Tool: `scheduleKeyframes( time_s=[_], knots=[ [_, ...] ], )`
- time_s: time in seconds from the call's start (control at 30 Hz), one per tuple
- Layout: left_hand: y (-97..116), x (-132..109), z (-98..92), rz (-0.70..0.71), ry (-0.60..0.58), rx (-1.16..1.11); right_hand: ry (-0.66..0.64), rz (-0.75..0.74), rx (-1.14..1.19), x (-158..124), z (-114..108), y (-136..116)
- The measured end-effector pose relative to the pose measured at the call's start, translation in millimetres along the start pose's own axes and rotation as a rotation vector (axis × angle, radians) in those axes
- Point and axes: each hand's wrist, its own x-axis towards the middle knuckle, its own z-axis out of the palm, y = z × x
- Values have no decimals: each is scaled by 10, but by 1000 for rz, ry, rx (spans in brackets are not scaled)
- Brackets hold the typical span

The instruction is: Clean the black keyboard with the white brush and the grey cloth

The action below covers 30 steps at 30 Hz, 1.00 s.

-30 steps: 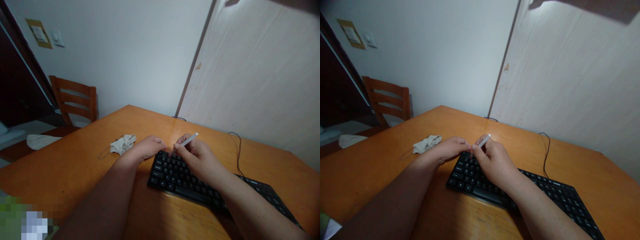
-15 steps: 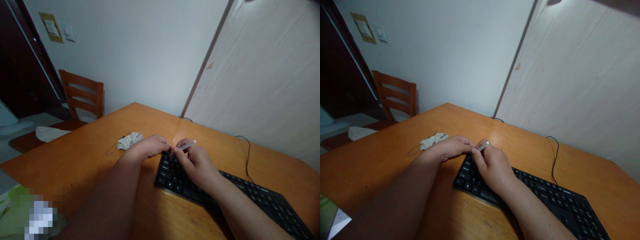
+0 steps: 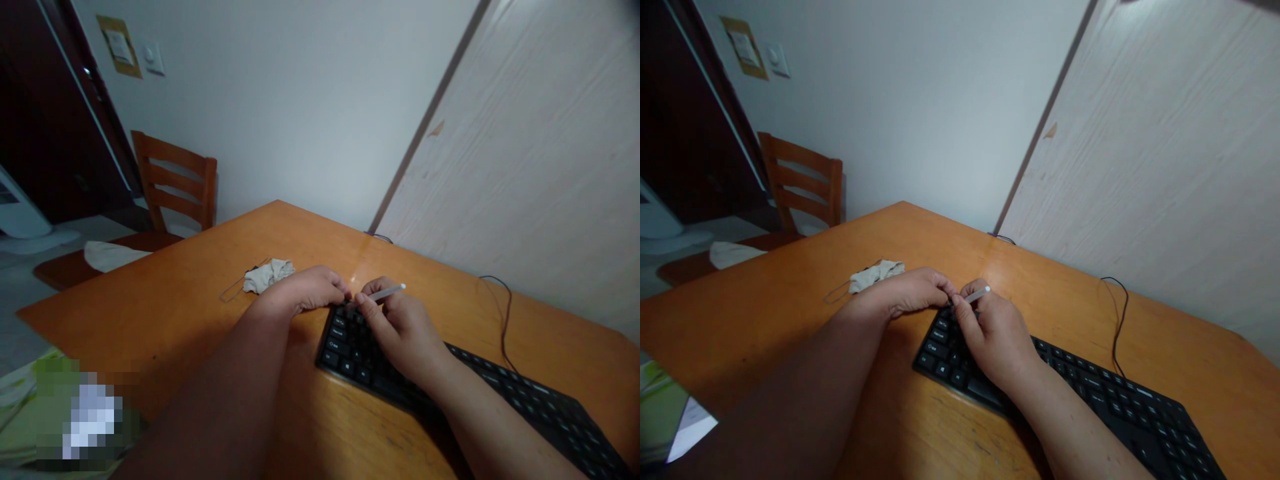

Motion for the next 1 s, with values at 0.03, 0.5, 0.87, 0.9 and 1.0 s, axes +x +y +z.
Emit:
scheduleKeyframes(
  time_s=[0.03, 0.5, 0.87, 0.9, 1.0],
  knots=[
    [-5, 1, -1, 8, -4, 8, -26, -4, -3, 2, 0, 1],
    [-7, 1, -3, 11, -20, 10, -4, -2, 155, 35, 3, 32],
    [17, -26, 14, -3, 41, -6, 5, 12, 126, 31, 11, 25],
    [28, -31, 14, -18, 50, -2, -2, 8, 121, 33, 11, 27],
    [58, -37, 13, -38, 34, 29, -43, -8, 163, 42, -7, 45]
  ],
)
